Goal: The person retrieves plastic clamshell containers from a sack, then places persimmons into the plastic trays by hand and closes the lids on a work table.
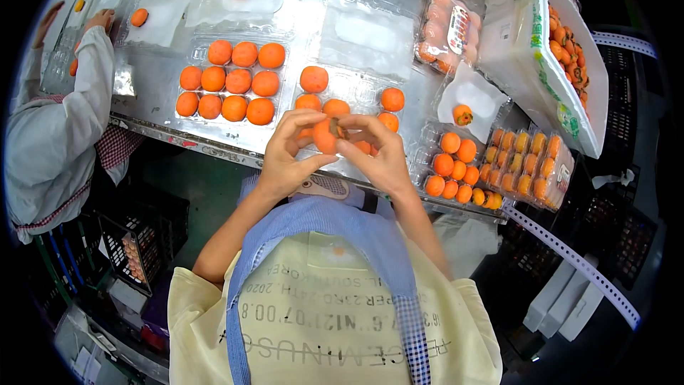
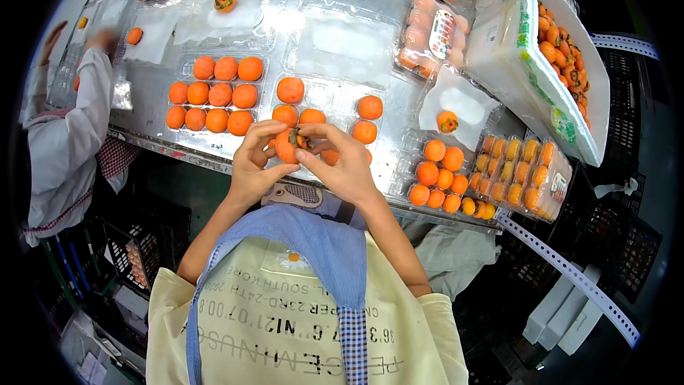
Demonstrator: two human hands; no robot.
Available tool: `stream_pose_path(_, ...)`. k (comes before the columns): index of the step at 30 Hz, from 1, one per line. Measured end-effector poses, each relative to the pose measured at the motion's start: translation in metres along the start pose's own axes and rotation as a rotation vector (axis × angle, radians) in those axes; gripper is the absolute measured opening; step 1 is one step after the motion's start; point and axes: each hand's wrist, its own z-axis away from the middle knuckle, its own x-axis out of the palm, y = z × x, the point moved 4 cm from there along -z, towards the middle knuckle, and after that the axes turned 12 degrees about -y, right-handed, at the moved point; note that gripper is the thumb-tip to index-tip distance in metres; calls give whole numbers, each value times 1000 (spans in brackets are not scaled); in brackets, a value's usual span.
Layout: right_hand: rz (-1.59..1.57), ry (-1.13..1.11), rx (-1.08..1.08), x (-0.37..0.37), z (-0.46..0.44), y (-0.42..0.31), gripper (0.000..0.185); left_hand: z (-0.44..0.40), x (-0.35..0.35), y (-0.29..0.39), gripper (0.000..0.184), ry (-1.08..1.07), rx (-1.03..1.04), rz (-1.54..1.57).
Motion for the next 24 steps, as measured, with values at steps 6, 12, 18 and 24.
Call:
stream_pose_path(6, -44, -38, -37, 3, -2, -1, 48, 1, 1, 8, 57, 66, 17, -203)
stream_pose_path(12, -403, -144, 16, 16, -2, 10, 56, -2, 2, 21, 62, 27, 104, -554)
stream_pose_path(18, -881, -187, 38, 12, 3, 35, 49, -2, -6, 17, 56, 109, 53, -324)
stream_pose_path(24, -1102, -207, 84, 12, 5, 33, 55, 4, -11, 6, 43, 157, -23, -117)
